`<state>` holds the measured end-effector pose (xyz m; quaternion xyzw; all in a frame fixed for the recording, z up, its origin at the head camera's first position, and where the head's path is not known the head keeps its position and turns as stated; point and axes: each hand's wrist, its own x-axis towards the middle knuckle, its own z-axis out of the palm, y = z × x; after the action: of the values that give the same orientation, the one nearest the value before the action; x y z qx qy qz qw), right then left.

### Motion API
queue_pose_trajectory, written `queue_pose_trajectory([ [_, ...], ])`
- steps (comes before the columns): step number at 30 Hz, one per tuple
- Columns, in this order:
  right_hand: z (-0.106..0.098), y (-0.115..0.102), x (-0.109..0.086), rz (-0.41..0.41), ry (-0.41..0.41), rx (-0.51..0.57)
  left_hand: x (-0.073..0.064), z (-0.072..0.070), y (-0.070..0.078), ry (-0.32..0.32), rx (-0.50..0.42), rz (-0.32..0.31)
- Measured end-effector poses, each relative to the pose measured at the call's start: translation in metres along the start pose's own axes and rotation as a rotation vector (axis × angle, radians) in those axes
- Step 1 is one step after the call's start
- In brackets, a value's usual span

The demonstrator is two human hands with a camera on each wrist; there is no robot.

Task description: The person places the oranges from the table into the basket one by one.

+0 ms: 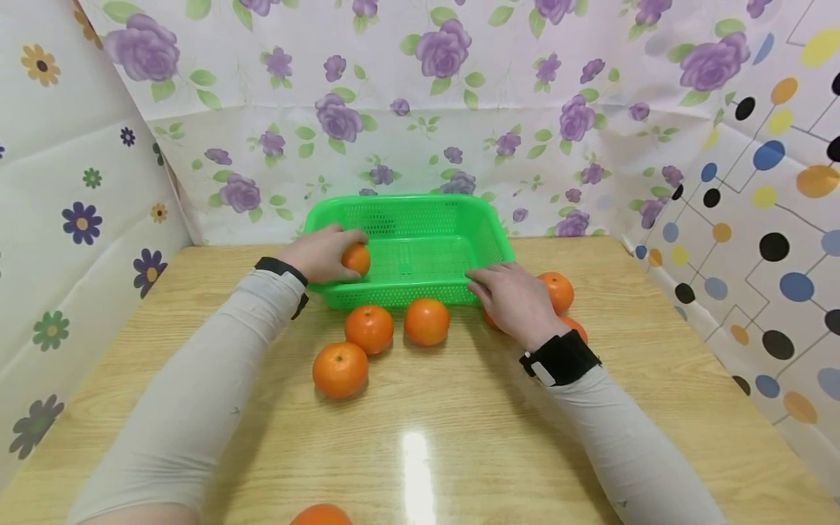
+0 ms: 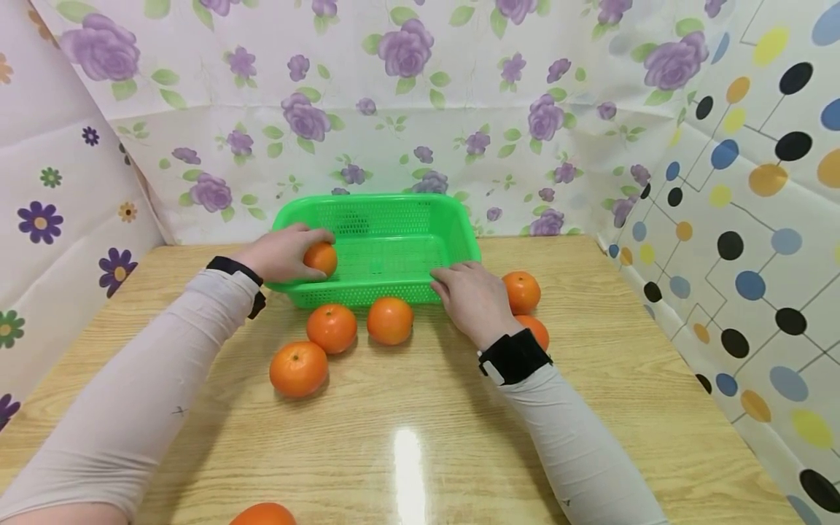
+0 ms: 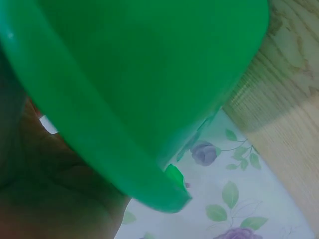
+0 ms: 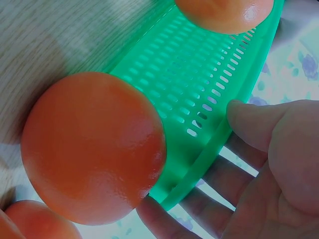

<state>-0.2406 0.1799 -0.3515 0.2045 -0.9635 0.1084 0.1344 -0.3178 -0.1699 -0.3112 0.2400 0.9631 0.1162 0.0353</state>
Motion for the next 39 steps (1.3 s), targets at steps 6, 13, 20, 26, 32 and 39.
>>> queue_pose_trajectory([
  [6, 0.0015, 0.0006, -0.0005, -0.003, 0.002, -0.003, 0.0031, 0.0033, -0.0015, -0.053, 0.024, 0.006],
  [13, 0.0017, 0.0001, -0.0016, -0.001, 0.01, -0.002, 0.006, 0.0075, -0.0063, -0.11, 0.027, 0.0],
  [20, 0.0034, 0.0007, -0.0014, 0.005, 0.006, -0.005, 0.0075, 0.0078, -0.0062, -0.141, 0.029, -0.014],
  [26, 0.0024, 0.0001, -0.0007, 0.004, -0.001, -0.009, 0.0095, 0.0074, -0.0066, -0.152, 0.031, -0.024],
  [32, 0.0013, -0.001, -0.0001, 0.004, -0.004, -0.011, 0.0089, 0.0065, -0.0058, -0.149, 0.025, -0.024],
  [39, 0.0011, -0.0011, -0.0005, 0.001, 0.003, -0.018, 0.0081, 0.0064, -0.0054, -0.158, 0.023, -0.023],
])
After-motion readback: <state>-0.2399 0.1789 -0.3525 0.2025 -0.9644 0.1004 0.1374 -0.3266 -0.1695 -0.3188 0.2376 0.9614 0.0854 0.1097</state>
